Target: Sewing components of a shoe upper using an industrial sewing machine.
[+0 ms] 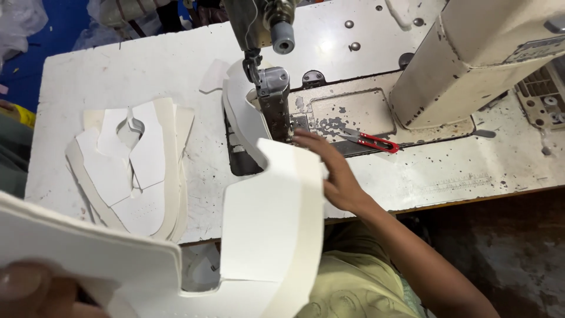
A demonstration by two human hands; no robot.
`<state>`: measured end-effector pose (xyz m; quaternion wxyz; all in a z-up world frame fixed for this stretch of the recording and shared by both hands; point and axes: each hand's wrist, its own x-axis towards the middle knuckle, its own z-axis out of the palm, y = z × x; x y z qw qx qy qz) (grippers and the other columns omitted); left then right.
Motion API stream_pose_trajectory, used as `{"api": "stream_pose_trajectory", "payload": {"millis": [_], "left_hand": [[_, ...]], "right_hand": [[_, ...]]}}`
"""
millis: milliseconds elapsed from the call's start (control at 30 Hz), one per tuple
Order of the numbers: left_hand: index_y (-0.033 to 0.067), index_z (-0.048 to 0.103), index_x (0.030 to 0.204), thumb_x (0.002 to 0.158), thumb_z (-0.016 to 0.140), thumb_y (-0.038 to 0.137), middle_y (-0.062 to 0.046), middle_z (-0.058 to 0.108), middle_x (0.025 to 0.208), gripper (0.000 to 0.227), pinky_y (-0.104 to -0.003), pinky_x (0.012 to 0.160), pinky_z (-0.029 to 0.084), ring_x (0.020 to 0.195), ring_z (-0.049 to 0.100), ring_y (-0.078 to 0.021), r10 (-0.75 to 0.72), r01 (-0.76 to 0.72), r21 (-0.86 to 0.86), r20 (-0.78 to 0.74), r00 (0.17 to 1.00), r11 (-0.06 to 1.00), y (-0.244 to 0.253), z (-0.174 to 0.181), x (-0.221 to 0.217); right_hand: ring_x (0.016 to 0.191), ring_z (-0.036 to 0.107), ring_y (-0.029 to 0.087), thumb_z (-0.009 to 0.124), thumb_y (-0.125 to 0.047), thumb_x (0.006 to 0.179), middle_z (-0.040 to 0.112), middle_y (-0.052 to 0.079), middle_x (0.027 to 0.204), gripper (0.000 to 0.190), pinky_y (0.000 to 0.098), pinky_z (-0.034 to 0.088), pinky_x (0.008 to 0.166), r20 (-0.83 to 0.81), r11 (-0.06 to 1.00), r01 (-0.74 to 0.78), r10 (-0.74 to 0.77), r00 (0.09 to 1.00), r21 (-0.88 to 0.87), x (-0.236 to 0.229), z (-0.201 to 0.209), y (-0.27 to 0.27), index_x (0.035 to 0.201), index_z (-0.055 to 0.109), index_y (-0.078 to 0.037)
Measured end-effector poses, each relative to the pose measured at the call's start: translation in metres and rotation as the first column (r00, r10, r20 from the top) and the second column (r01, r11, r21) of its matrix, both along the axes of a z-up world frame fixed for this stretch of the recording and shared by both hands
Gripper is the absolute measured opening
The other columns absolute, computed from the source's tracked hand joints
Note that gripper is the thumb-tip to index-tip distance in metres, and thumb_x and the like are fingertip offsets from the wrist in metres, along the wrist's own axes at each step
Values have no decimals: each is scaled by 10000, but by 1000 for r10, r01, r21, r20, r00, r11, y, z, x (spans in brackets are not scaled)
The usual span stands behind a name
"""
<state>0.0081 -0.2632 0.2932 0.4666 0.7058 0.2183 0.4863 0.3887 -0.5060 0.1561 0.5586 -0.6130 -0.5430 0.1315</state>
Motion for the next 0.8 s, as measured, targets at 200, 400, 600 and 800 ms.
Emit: {"api": "stream_pose_trajectory", "payload": {"millis": [200, 400, 600, 800], "left_hand": [[-49, 626, 1381, 1002, 803, -7, -127, 681, 1304, 420, -148, 686, 439, 733, 558, -26, -124, 133, -27, 205, 971, 991, -64, -38, 155], [-34, 578, 1419, 998, 727, 66, -132, 647, 1418, 457, -190, 826, 590, 976, 677, -50, -149, 164, -116, 125, 981, 980, -83, -84, 218], [-21, 559, 1427, 990, 702, 80, -166, 645, 1393, 471, -257, 946, 607, 1114, 688, -131, -85, 98, -179, 78, 993, 979, -78, -70, 232], [-53, 539, 1435, 920, 742, 32, -187, 629, 1410, 559, -283, 979, 566, 1130, 658, -157, -134, 177, -311, 156, 979, 934, -52, -73, 259]], "right_hand": [[1397, 510, 305, 526, -654, 949, 495, 137, 1540, 780, 493, 432, 1151, -794, 922, 205, 152, 588, 328, 41, -35, -65, 1508, 479, -113], [1098, 721, 333, 417, -743, 903, 757, 233, 1191, 1059, 485, 587, 931, -985, 908, 383, 172, 35, 172, 29, 52, -45, 1554, 336, 88], [850, 741, 96, 700, 27, 912, 778, 71, 943, 633, 253, 620, 717, -531, 950, 309, -241, 812, 42, 31, 39, -35, 1498, 467, -28], [871, 659, 18, 747, 12, 1001, 744, 31, 998, 252, 175, 511, 700, -432, 927, 329, -226, 873, 179, 52, 32, -26, 1250, 709, -7]]}}
